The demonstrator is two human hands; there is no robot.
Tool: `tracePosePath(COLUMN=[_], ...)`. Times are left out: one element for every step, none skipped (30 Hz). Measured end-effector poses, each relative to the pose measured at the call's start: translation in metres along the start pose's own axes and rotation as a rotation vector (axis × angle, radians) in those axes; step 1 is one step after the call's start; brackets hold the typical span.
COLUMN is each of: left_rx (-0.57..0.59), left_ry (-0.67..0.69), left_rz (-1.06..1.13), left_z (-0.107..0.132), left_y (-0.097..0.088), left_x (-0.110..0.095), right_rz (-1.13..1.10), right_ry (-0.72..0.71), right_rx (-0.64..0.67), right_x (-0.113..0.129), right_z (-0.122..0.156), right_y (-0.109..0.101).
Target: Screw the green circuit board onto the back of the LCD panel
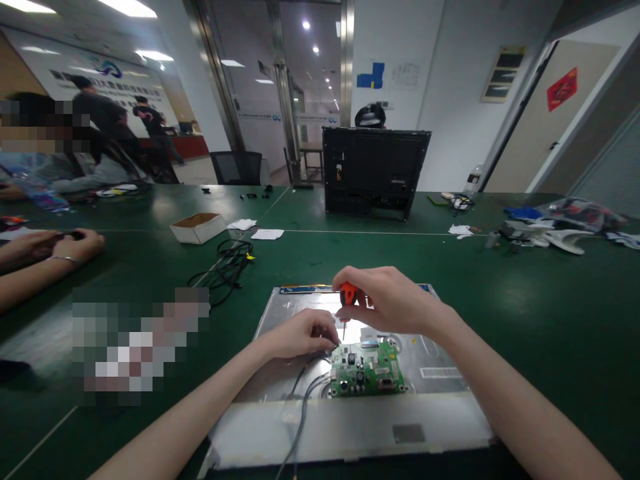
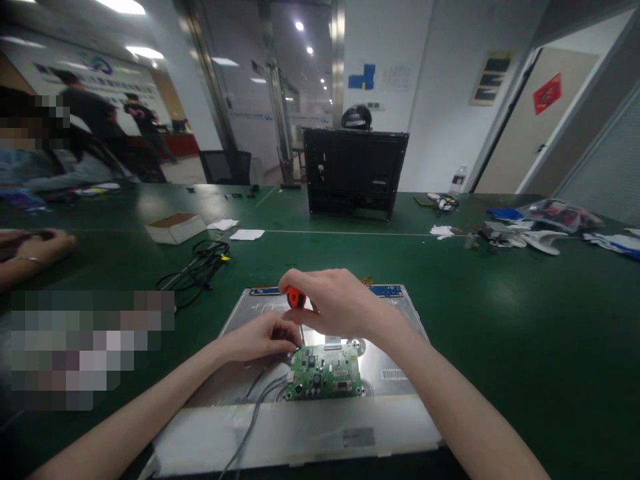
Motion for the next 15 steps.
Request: tracePosePath(left_rx=[-0.005,-0.012,-0.015,-0.015,-0.011,-0.006,-0.003,-0.002,-0.001,0.001,0.003,0.007,0.012,0.016,0.016], left_ry=[-0.005,-0.012,-0.019,-0.023,-0.025,-0.024,-0.025,-0.029,-0.035,-0.043,-0.05,-0.053,-0.049,-0.042,-0.033], left_rz=[0.008,0.015,0.023,0.034,0.048,0.065,0.081,0.094,0.104,0.109,0.112,0.112,0.112,0.111,0.109], left_z=[0.0,0.0,0.0,-0.001,-0.001,-0.001,-0.001,-0.001,0.0,0.0,0.0,0.0,0.0,0.0,0.0], left_y=[0.0,0.001,0.001,0.002,0.003,0.004,0.005,0.005,0.005,0.006,0.006,0.006,0.005,0.005,0.005], left_x=[0.001,0.003,0.004,0.005,0.006,0.007,0.008,0.008,0.009,0.009,0.01,0.01,0.01,0.01,0.01], right_rz=[-0.015,-0.026,-0.029,-0.023,-0.01,0.004,0.016,0.022,0.023,0.02,0.014,0.013,0.015,0.023,0.034], right_ry=[-0.004,-0.008,-0.013,-0.017,-0.021,-0.024,-0.025,-0.025,-0.024,-0.021,-0.02,-0.018,-0.019,-0.02,-0.022], right_rx=[0.01,0.017,0.023,0.025,0.027,0.027,0.029,0.032,0.035,0.039,0.043,0.043,0.041,0.038,0.035], right_x=[0.001,0.003,0.004,0.006,0.007,0.007,0.008,0.008,0.007,0.006,0.006,0.005,0.004,0.003,0.003], right_z=[0.0,-0.001,-0.001,-0.001,-0.001,-0.002,-0.002,-0.003,-0.003,-0.004,-0.004,-0.005,-0.005,-0.005,-0.005], right_y=[0.001,0.002,0.003,0.005,0.006,0.007,0.008,0.009,0.01,0.011,0.011,0.012,0.012,0.012,0.012])
Point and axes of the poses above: each hand's wrist, its own z-axis away from the middle knuckle, its own y-axis out of the palm, x = y × z, the point moved 3 cm from there along -z, towards the middle knuckle, and after that the axes turned 15 degrees about -z, right-handed, at the moved point
